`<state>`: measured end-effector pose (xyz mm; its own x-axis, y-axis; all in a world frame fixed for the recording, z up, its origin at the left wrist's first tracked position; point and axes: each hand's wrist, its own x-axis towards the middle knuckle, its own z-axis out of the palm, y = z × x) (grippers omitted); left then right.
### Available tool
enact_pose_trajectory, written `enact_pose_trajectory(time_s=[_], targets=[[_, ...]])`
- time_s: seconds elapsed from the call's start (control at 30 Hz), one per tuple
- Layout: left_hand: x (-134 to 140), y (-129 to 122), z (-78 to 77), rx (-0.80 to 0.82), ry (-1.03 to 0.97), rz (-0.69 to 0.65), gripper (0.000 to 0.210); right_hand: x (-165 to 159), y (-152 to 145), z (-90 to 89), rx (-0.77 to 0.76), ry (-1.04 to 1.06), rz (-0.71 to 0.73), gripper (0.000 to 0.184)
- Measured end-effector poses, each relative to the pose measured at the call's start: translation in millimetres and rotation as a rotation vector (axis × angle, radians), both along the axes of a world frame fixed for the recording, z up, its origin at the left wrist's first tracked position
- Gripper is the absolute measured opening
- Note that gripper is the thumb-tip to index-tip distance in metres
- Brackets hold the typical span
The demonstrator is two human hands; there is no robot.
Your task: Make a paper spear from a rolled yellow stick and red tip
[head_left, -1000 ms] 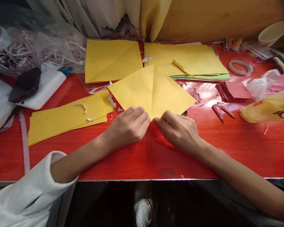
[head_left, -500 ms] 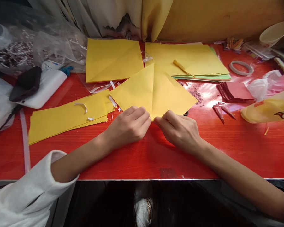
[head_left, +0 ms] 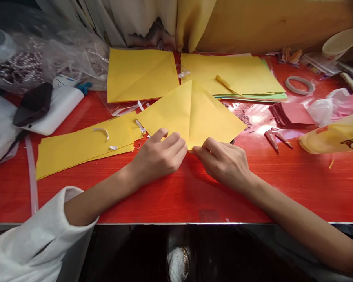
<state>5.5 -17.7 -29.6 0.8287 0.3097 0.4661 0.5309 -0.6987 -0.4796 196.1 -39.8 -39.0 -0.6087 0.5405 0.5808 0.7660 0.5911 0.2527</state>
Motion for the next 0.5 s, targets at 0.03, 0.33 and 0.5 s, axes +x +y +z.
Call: enact_pose_trajectory(time_s=[0.03, 0.33, 0.5], targets=[[0.1, 0.1, -0.3, 0.004, -0.003, 0.003, 0.013, 0.0, -0.1, 0.0, -0.006, -0.002, -0.003, 0.019], [-1.1, 0.3, 0.0, -0.018, 0.02, -0.039, 0.018, -0.5, 0.0, -0.7, -0.016, -0.012, -0.039, 0.014], [-0.5, -0.1, -0.5, -0.046, 0.013, -0.036, 0.019, -0.1, -0.2, -0.8, 0.007, 0.005, -0.015, 0.022]])
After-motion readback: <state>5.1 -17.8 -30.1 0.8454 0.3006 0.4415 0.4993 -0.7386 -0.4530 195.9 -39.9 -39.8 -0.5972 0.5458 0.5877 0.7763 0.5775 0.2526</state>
